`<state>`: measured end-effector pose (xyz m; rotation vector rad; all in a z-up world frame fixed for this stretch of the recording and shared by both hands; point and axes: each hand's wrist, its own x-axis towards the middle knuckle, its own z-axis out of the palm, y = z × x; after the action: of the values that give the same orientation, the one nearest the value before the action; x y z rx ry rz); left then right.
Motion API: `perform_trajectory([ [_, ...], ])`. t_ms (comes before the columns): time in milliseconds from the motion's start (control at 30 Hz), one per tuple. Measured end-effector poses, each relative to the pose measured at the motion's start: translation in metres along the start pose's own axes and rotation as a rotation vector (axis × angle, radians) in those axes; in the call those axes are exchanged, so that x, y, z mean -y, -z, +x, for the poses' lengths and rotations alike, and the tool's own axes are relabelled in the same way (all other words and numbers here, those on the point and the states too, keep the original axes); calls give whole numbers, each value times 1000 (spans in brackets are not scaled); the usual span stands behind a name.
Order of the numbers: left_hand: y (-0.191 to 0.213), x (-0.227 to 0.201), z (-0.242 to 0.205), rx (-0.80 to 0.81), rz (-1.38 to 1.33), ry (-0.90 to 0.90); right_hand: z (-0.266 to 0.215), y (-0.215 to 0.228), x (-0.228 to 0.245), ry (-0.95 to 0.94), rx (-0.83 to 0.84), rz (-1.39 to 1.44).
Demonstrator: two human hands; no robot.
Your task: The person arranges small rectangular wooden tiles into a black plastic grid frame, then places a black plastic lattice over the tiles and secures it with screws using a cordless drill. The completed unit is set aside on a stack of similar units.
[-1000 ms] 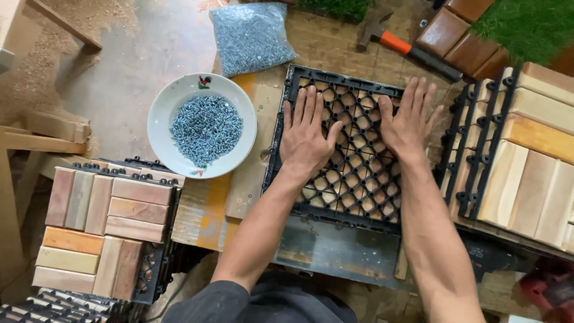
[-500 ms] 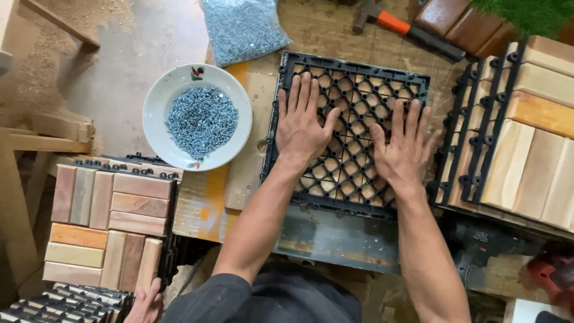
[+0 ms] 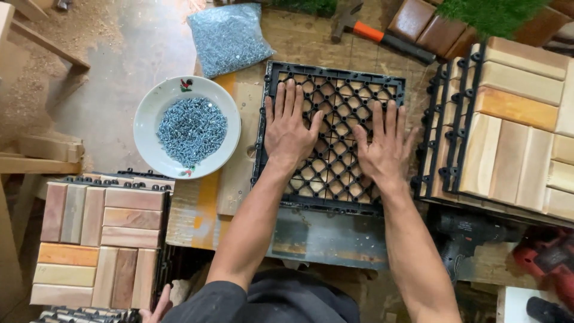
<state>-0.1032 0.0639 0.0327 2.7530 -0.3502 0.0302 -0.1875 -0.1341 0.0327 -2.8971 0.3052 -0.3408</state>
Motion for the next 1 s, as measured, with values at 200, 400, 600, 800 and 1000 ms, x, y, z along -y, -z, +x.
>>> perform_trajectory([
  [200,4,15,1,-4,-23,-77,4,-11,-4,15,-99,-4],
  [400,35,48,-53,155,78,-315,-1,-9,0,9,-27,31],
  [600,35,49,-69,60,40,-313,-14,7,-7,59,39,95],
  [800,30,50,-66,3,27,-313,-56,36,10,26,143,7],
  [1000,23,48,-72,-80,12,-355,-80,12,-3,65,32,27],
])
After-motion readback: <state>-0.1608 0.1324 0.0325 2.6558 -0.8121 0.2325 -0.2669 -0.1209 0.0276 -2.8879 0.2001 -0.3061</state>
